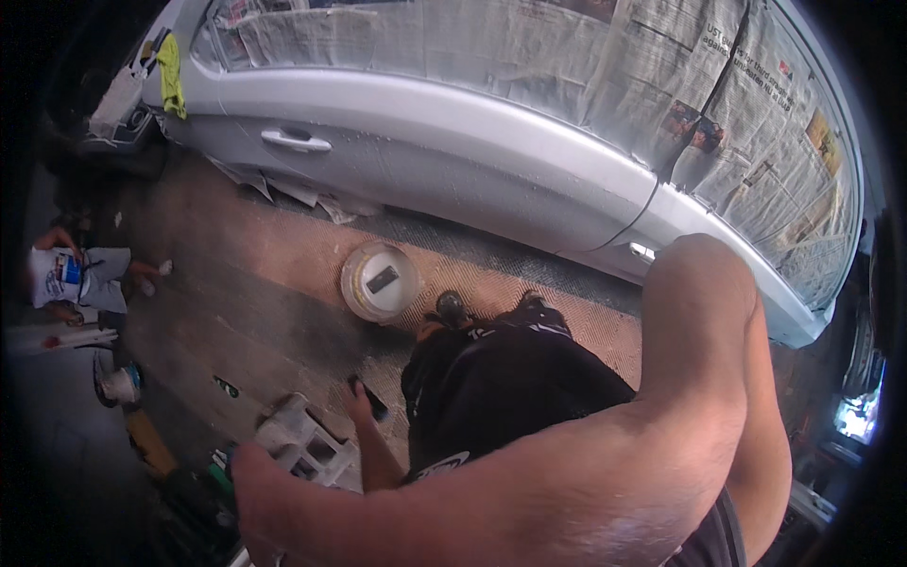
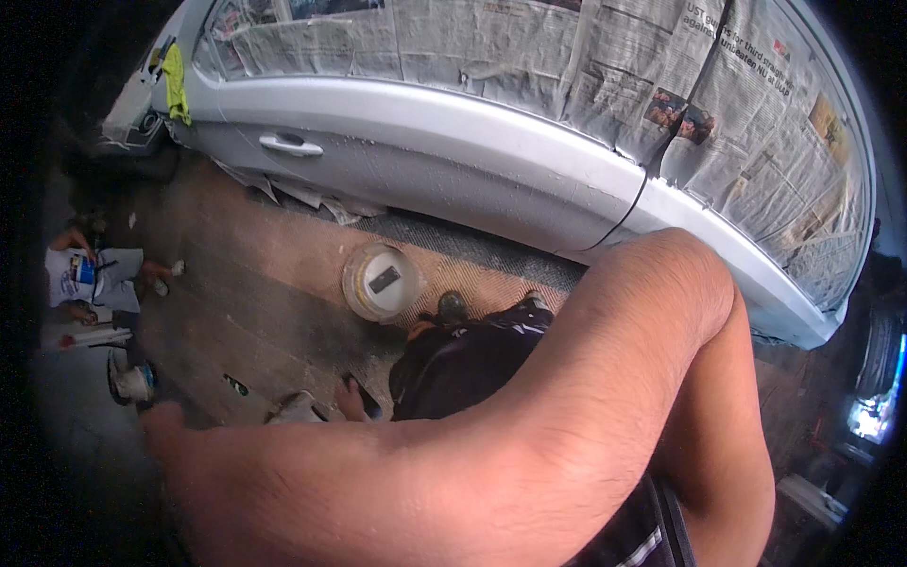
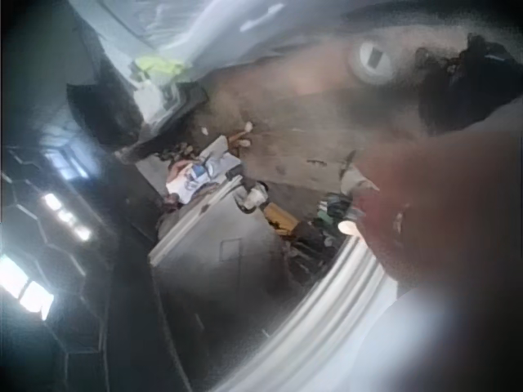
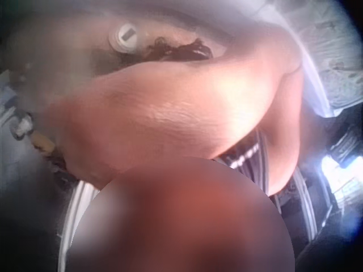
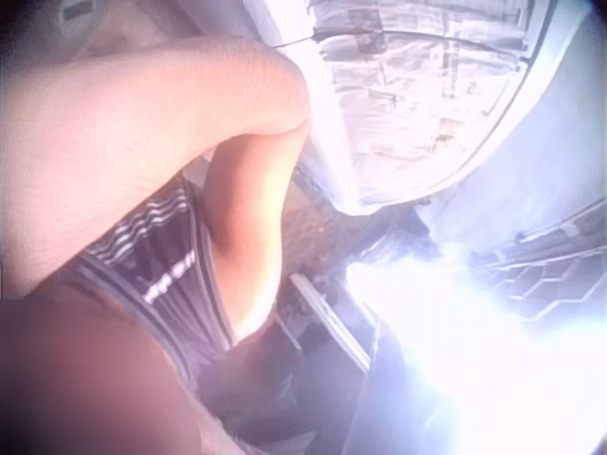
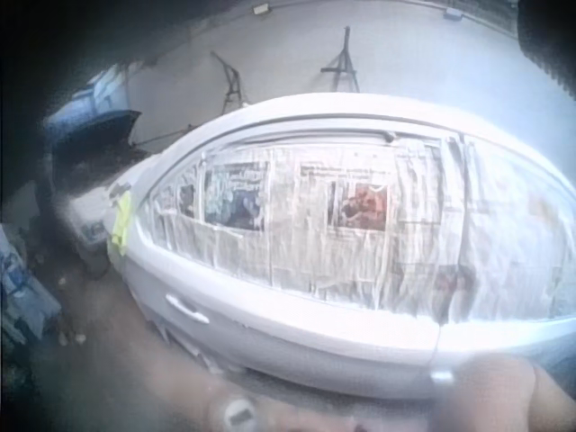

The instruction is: The person sands the side of a silver car door using a sanding block and water from a bucket. They repeatedly dip the block into the bucket and rub the car's surface in circular and back-and-forth motions.

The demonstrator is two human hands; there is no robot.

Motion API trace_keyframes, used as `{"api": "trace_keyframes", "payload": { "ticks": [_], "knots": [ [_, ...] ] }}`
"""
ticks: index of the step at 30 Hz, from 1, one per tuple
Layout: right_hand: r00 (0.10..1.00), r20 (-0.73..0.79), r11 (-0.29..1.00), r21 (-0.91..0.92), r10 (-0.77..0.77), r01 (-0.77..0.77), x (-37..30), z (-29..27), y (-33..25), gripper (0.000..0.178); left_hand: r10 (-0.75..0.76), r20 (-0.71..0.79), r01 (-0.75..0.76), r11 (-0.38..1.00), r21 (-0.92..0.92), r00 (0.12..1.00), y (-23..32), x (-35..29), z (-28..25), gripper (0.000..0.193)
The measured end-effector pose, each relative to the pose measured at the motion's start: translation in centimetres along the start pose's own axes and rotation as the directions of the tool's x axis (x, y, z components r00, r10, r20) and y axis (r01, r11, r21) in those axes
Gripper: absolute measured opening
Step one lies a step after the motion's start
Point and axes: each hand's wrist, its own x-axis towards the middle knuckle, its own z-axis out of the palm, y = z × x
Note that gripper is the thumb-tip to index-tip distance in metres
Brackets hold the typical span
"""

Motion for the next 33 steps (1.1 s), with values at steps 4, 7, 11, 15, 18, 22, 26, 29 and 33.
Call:
{"api": "trace_keyframes", "payload": {
  "ticks": [4,7,11,15,18,22,26,29,33],
  "knots": [
    [1.000,-0.003,1.000,0.000,0.003,-0.003,0.4,0.4,-0.3,0.016,0.065,-0.166,-0.125,0.913,-0.389,0.984,6.0,6.1,-1.7,0.060],
    [0.981,0.073,0.976,-0.142,0.178,-0.166,-0.8,0.0,-1.2,0.017,0.294,-0.071,-0.241,0.600,-0.763,0.953,21.1,8.1,-2.1,0.060],
    [0.914,0.242,0.934,-0.229,0.327,-0.274,-8.2,-0.5,5.4,0.021,0.406,-0.213,-0.354,0.311,-0.882,0.889,36.9,4.4,-8.6,0.056],
    [0.770,0.229,0.767,-0.447,0.596,-0.461,-22.2,0.0,13.0,0.025,0.495,-0.480,-0.589,0.081,-0.804,0.724,50.7,5.6,-7.5,0.051],
    [0.806,0.280,0.781,-0.538,0.521,-0.318,-29.5,0.9,17.2,0.026,0.396,-0.632,-0.719,0.113,-0.686,0.666,54.5,9.5,-8.4,0.053],
    [0.835,0.273,0.831,-0.449,0.478,-0.329,-34.3,0.1,17.0,0.025,0.199,-0.770,-0.792,0.237,-0.563,0.607,58.8,0.4,-1.8,0.045],
    [0.876,0.232,0.858,-0.413,0.424,-0.306,-36.8,-0.8,17.2,0.017,0.560,-0.739,-0.917,0.345,-0.203,0.374,56.0,-15.6,11.9,0.042],
    [0.853,0.283,0.869,-0.377,0.438,-0.322,-36.4,-1.3,16.9,0.009,0.260,-0.729,-0.772,0.285,-0.568,0.633,59.4,-7.7,6.0,0.037],
    [0.893,0.264,0.911,-0.300,0.365,-0.284,-35.2,0.0,17.7,0.010,0.142,-0.754,-0.695,0.525,-0.491,0.641,57.6,3.7,-6.0,0.039]
  ]
}}
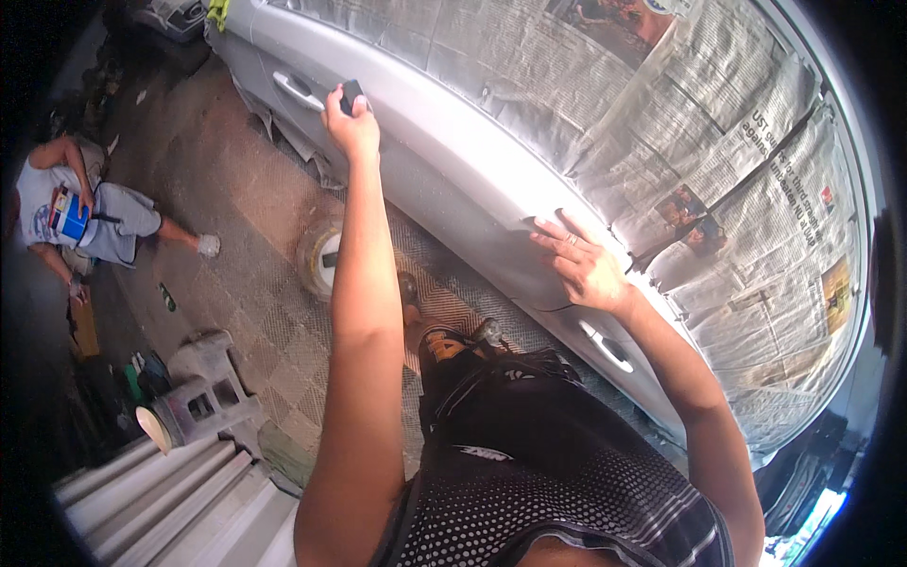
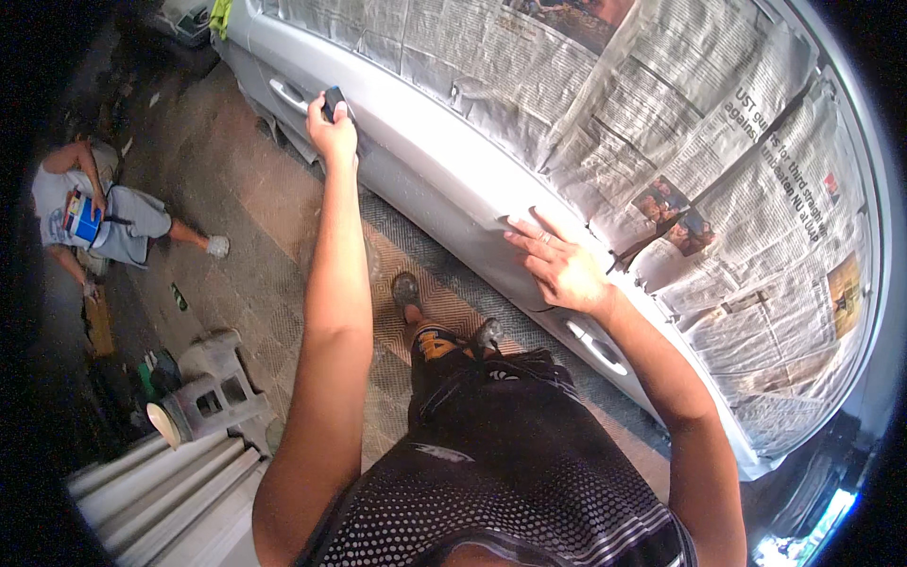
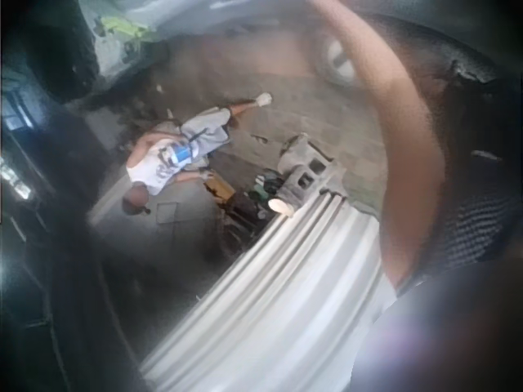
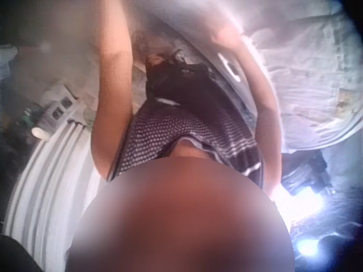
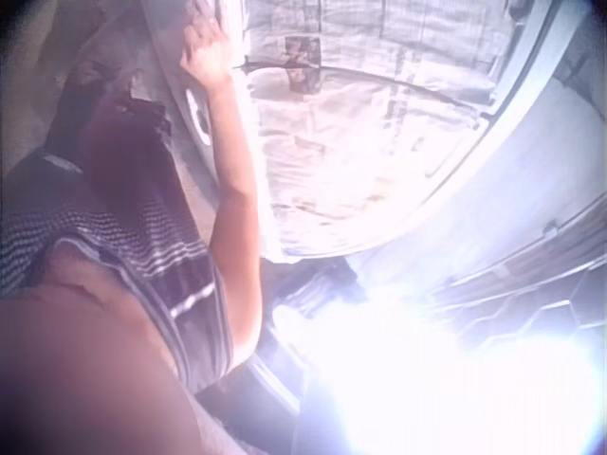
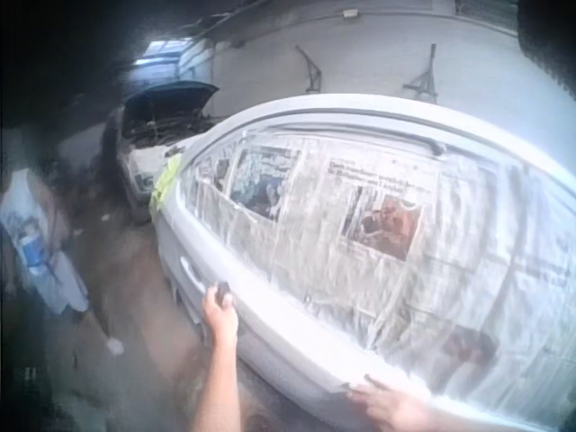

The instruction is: The person sands the side of a silver car door using a sanding block and water from a bucket. They repeatedly dip the block into the bucket and rub the car's surface in circular and back-and-forth motions.

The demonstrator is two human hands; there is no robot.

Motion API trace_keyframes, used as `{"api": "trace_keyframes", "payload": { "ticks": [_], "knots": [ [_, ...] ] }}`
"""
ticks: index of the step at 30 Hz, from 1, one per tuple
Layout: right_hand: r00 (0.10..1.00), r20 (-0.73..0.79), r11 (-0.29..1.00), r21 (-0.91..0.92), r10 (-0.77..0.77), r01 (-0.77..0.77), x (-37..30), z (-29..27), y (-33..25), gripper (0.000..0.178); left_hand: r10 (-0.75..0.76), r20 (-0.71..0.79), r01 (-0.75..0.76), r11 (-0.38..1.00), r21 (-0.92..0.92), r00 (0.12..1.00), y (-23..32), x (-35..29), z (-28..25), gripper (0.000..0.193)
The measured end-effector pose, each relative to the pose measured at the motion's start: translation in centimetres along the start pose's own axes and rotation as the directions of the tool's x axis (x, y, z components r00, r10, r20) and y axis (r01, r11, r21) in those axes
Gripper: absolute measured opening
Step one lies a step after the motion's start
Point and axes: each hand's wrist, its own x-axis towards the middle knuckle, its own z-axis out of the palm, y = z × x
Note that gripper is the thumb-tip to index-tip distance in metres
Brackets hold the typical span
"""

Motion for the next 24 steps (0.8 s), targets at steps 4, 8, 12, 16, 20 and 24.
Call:
{"api": "trace_keyframes", "payload": {
  "ticks": [4,8,12,16,20,24],
  "knots": [
    [0.999,0.033,0.999,-0.003,0.042,-0.042,-0.8,-0.5,-0.1,0.012,0.119,-0.091,-0.127,0.988,-0.089,0.989,4.2,-16.5,4.2,0.048],
    [0.997,0.026,0.997,-0.036,0.070,-0.069,-1.8,-0.6,0.6,0.014,0.191,0.080,-0.182,0.978,-0.106,0.978,5.2,-20.0,2.8,0.037],
    [0.999,0.050,1.000,-0.007,-0.001,0.001,0.2,-0.6,-0.1,0.019,-0.011,-0.071,0.008,0.999,-0.038,0.997,-2.2,1.0,0.0,0.035],
    [0.995,0.073,0.998,-0.003,0.067,-0.067,-1.4,-0.2,0.4,0.011,0.018,-0.010,-0.019,0.994,-0.103,1.000,1.8,-8.9,2.6,0.038],
    [0.994,0.042,0.994,0.034,0.100,-0.101,-1.7,-0.1,0.6,0.020,0.181,0.073,-0.172,0.979,-0.105,0.981,5.3,-25.8,2.2,0.042],
    [0.993,0.049,0.994,0.011,0.109,-0.110,-1.9,-0.6,-0.1,0.027,-0.057,-0.016,0.054,0.990,-0.132,0.998,1.3,-9.1,2.7,0.030]
  ]
}}
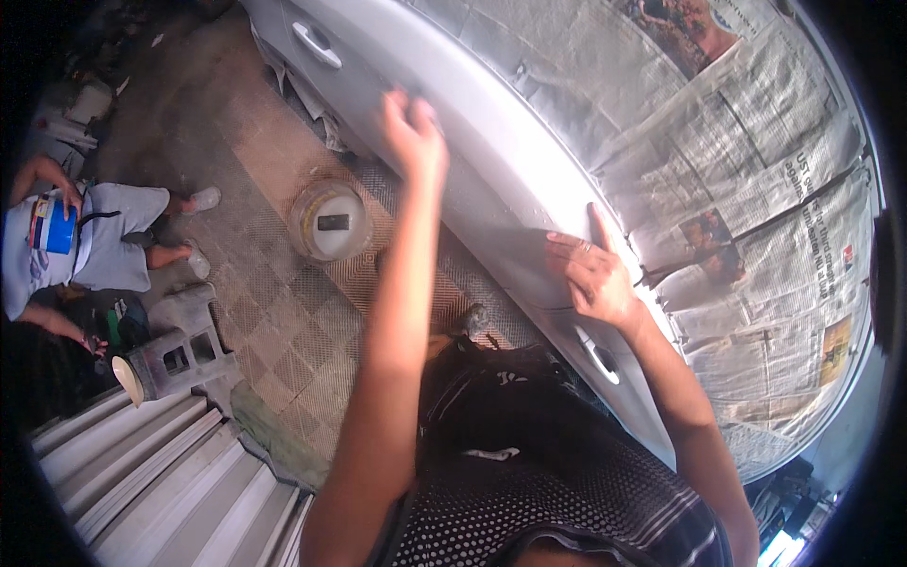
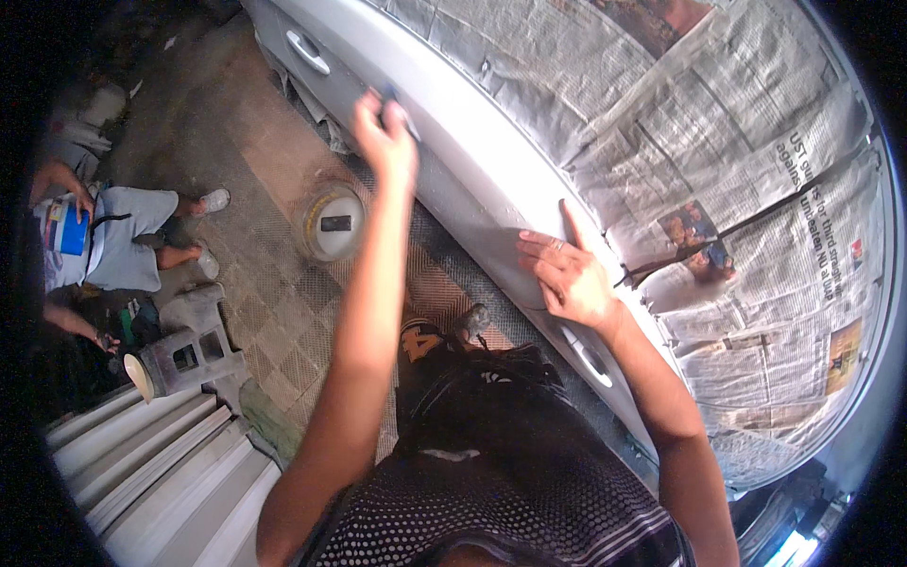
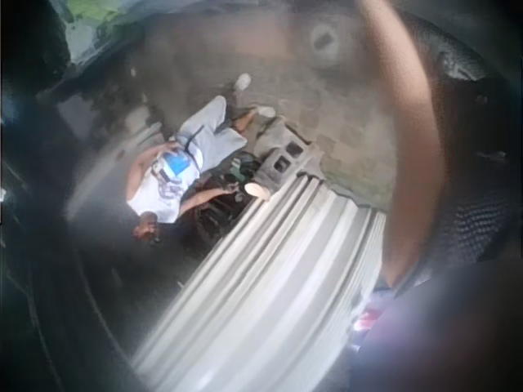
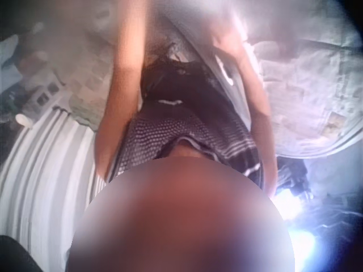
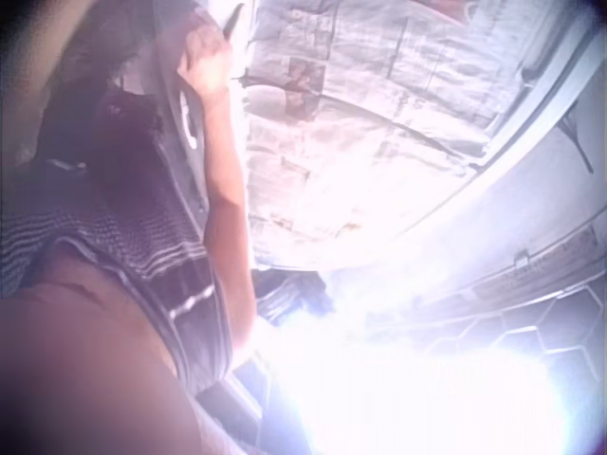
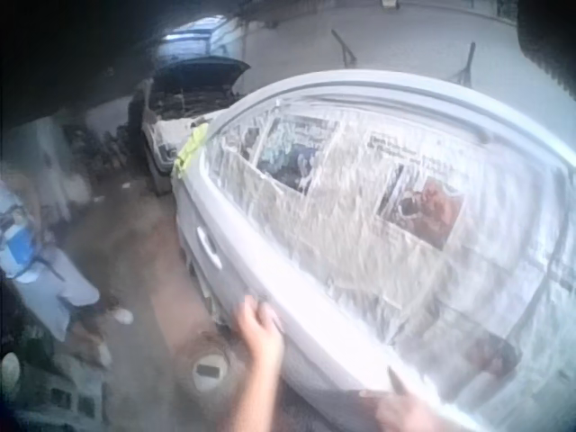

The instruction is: The person sands the side of a silver car door using a sanding block and water from a bucket. They repeatedly dip the block into the bucket and rub the car's surface in circular and back-and-forth motions.

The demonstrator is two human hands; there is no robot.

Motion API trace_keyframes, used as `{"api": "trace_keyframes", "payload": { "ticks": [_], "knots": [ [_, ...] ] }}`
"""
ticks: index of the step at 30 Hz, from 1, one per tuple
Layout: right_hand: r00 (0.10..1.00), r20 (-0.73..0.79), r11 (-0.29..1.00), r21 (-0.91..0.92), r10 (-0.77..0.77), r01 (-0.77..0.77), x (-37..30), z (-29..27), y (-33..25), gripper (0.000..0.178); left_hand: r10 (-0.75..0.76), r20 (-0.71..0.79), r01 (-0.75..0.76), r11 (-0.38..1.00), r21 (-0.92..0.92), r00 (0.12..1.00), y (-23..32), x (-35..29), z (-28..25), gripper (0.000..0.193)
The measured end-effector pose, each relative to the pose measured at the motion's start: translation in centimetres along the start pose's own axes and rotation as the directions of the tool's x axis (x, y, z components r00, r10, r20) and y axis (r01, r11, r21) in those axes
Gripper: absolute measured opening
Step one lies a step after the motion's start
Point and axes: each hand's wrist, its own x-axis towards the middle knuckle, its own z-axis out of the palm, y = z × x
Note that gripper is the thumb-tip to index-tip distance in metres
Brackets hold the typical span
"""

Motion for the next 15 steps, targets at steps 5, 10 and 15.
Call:
{"api": "trace_keyframes", "payload": {
  "ticks": [5,10,15],
  "knots": [
    [1.000,-0.023,1.000,-0.006,0.003,-0.004,0.8,0.8,0.1,0.031,-0.002,-0.030,0.001,0.999,-0.046,1.000,1.1,-2.5,-0.1,0.036],
    [0.999,0.003,0.999,-0.004,0.043,-0.043,0.0,0.5,0.2,0.023,0.258,0.018,-0.258,0.966,0.003,0.966,2.1,-14.6,0.2,0.033],
    [0.998,0.041,0.999,-0.021,-0.043,0.044,1.9,0.6,0.1,0.023,-0.134,-0.064,0.118,0.969,-0.219,0.989,-4.7,10.7,-2.3,0.036]
  ]
}}
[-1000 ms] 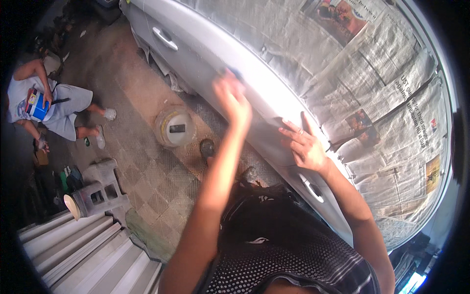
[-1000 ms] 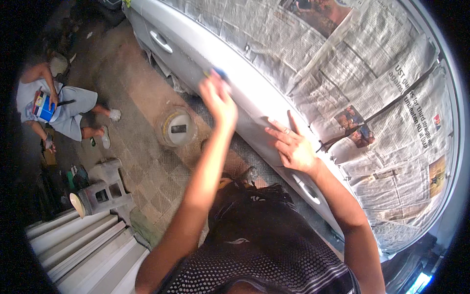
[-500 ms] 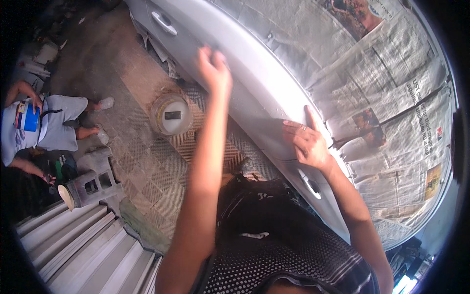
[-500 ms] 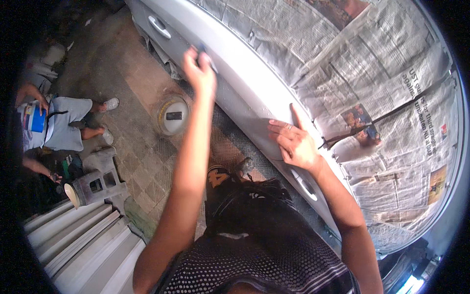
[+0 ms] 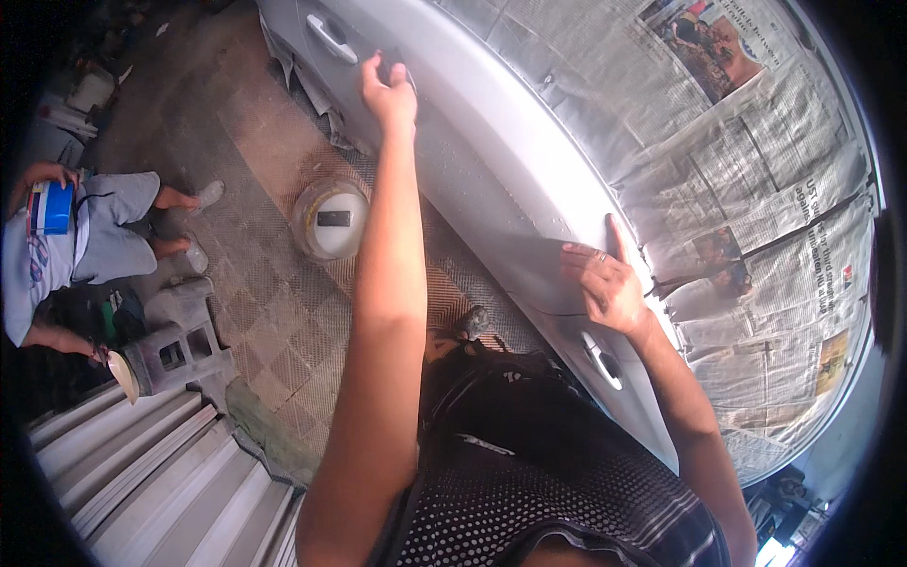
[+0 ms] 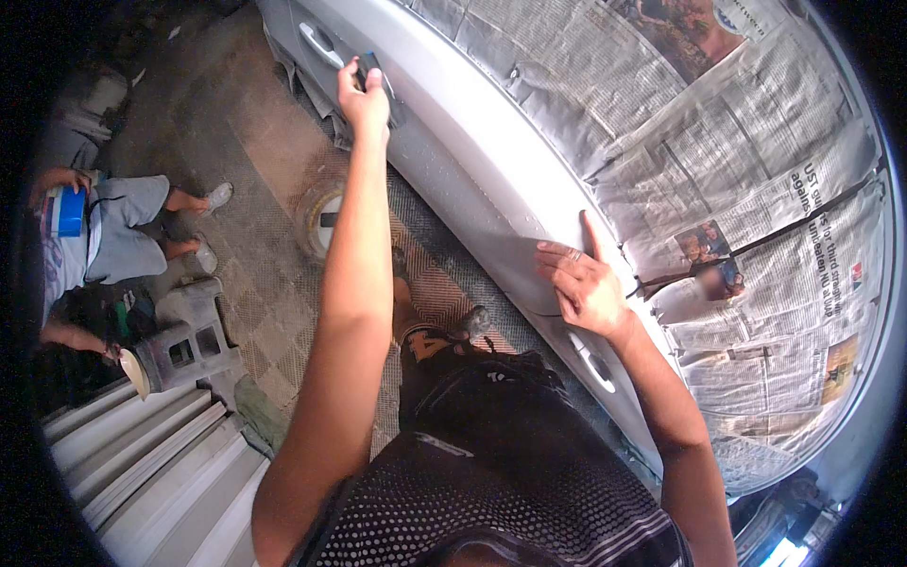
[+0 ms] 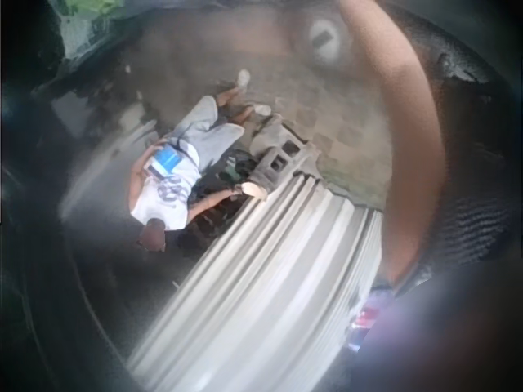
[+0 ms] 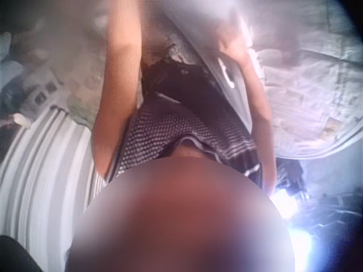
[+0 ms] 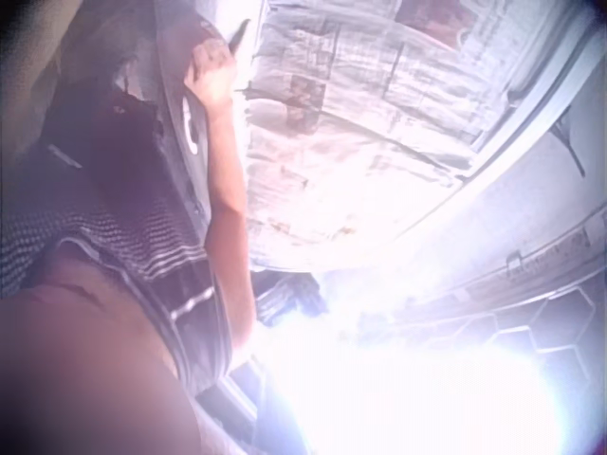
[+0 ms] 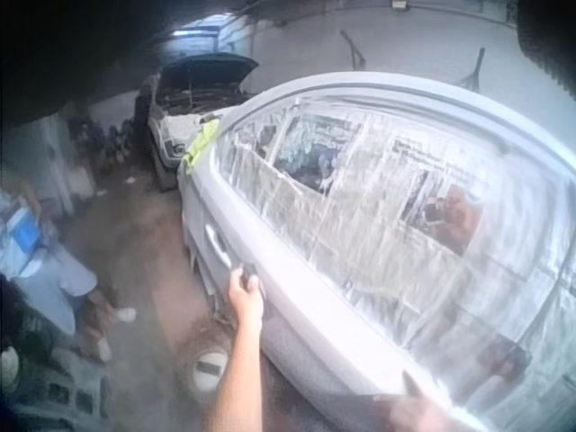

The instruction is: The person sands the side of a silver car door using a sanding block and water from a bucket. They repeatedly dip the block into the bucket and rub the car's surface in circular and back-and-forth motions.

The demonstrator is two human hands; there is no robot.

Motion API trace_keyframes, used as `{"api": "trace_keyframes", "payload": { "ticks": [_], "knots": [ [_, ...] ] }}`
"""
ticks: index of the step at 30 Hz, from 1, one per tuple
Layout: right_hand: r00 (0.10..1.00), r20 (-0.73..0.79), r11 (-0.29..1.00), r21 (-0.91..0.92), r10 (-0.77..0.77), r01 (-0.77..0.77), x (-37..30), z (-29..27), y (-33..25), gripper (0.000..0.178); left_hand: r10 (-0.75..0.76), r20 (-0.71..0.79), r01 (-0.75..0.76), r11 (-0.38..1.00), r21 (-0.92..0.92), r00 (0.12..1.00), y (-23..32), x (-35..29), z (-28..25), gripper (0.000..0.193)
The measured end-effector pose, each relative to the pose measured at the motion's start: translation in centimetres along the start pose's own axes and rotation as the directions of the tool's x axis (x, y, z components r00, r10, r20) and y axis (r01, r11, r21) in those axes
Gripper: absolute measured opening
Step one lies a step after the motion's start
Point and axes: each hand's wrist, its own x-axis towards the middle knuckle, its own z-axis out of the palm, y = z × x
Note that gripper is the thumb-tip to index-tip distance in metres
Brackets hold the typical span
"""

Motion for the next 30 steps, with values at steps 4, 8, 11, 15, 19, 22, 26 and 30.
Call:
{"api": "trace_keyframes", "payload": {
  "ticks": [4,8,11,15,19,22,26,30],
  "knots": [
    [0.998,0.007,0.997,-0.040,0.070,-0.070,-1.8,0.1,0.1,0.025,0.203,0.117,-0.222,0.959,0.175,0.972,2.8,-14.3,2.8,0.036],
    [0.994,-0.028,0.994,0.026,0.104,-0.103,-1.8,0.1,-0.3,0.031,0.230,0.285,-0.252,0.967,0.041,0.931,5.1,-24.3,0.4,0.040],
    [0.999,0.016,0.999,-0.012,0.051,-0.051,-1.2,-0.3,0.2,0.023,0.079,0.133,-0.100,0.982,0.161,0.988,4.1,-9.9,1.9,0.032],
    [0.999,0.019,0.999,0.010,0.044,-0.044,-1.1,0.2,0.1,0.023,0.157,0.017,-0.154,0.936,0.316,0.987,3.4,-3.2,1.6,0.032],
    [0.995,-0.005,0.995,-0.001,0.097,-0.097,-1.7,0.3,-0.4,0.022,0.278,0.151,-0.288,0.956,0.052,0.949,4.3,-23.1,2.5,0.033],
    [0.994,-0.010,0.995,-0.007,0.104,-0.104,-1.8,0.2,-0.2,0.022,0.146,0.213,-0.132,0.988,-0.079,0.966,4.1,-23.1,1.6,0.026],
    [1.000,0.025,1.000,-0.024,0.014,-0.014,-0.5,0.0,0.0,0.023,0.275,0.084,-0.288,0.922,0.260,0.958,2.1,-2.9,0.6,0.039],
    [0.999,0.004,0.999,-0.013,0.041,-0.041,-1.1,0.3,0.2,0.022,0.299,0.008,-0.297,0.941,0.161,0.954,3.2,-10.8,3.3,0.036]
  ]
}}
